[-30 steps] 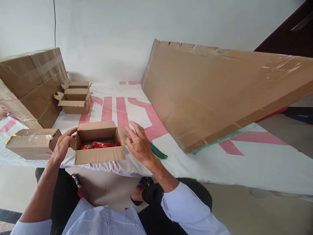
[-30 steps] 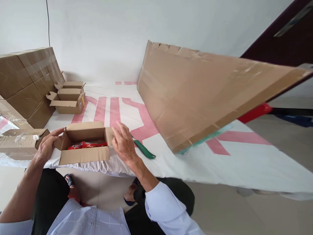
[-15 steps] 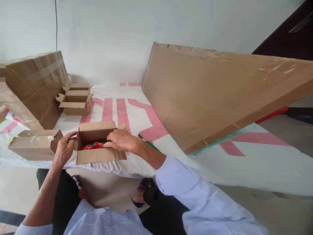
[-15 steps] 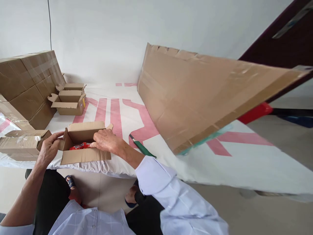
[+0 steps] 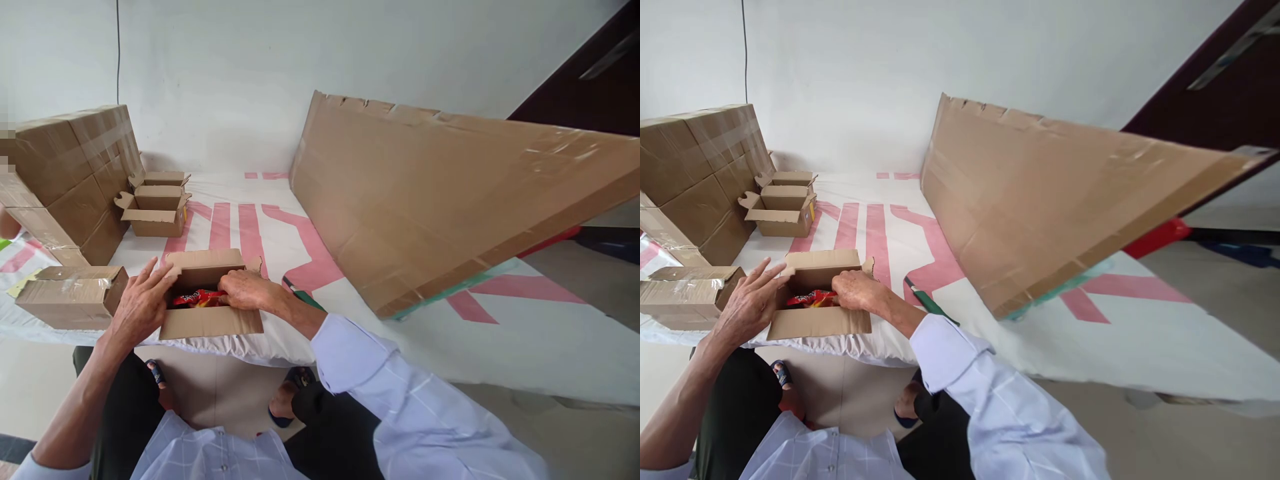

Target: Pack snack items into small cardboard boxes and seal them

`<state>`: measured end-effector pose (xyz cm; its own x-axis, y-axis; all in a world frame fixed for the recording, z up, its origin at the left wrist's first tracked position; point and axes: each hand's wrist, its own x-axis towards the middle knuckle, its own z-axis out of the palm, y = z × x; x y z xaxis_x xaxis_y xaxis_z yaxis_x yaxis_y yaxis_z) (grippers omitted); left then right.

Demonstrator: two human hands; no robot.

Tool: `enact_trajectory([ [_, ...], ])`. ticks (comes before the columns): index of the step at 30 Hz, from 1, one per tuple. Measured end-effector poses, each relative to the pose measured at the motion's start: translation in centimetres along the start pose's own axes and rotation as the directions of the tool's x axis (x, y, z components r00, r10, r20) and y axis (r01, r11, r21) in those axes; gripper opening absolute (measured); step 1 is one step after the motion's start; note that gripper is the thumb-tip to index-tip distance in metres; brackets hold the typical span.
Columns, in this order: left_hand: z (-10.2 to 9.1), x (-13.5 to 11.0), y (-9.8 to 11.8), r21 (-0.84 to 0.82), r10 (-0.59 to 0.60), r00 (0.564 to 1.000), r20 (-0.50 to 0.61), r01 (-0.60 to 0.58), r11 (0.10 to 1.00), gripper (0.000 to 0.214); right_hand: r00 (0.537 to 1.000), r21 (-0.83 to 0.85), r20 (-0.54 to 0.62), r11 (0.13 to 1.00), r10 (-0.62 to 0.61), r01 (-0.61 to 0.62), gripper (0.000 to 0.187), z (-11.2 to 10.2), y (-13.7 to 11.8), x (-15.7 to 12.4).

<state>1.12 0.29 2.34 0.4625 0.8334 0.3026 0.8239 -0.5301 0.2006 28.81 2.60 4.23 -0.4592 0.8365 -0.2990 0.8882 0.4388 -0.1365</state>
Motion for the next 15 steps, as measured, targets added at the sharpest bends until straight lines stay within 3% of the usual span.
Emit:
enact_trajectory([
  [5, 0.0, 0.9, 0.0, 0.071, -0.056, 0.996, 0.07, 0.051, 0.996, 0.034, 0.989, 0.1, -0.143, 0.995, 0.022, -0.007, 0.034, 0.6, 0.4, -0.5],
  [9, 0.1, 1.0, -0.7, 0.05, -0.188, 0.982, 0.003, 0.188, 0.981, 0.044, 0.956, 0.271, -0.29, 0.962, 0.041, 0.041, 0.035, 0.3, 1.8, -1.3],
  [12, 0.1, 1.2, -1.2, -0.016, -0.189, 0.981, -0.034, 0.189, 0.982, 0.055, 0.918, 0.514, -0.391, 0.843, 0.069, 0.156, 0.034, -0.1, 3.4, -1.7],
  [15, 0.0, 1.8, -1.9, -0.065, -0.184, 0.983, -0.002, 0.184, 0.981, 0.053, 0.89, 0.721, -0.445, 0.63, 0.099, 0.291, 0.039, -0.3, 4.9, -1.6],
])
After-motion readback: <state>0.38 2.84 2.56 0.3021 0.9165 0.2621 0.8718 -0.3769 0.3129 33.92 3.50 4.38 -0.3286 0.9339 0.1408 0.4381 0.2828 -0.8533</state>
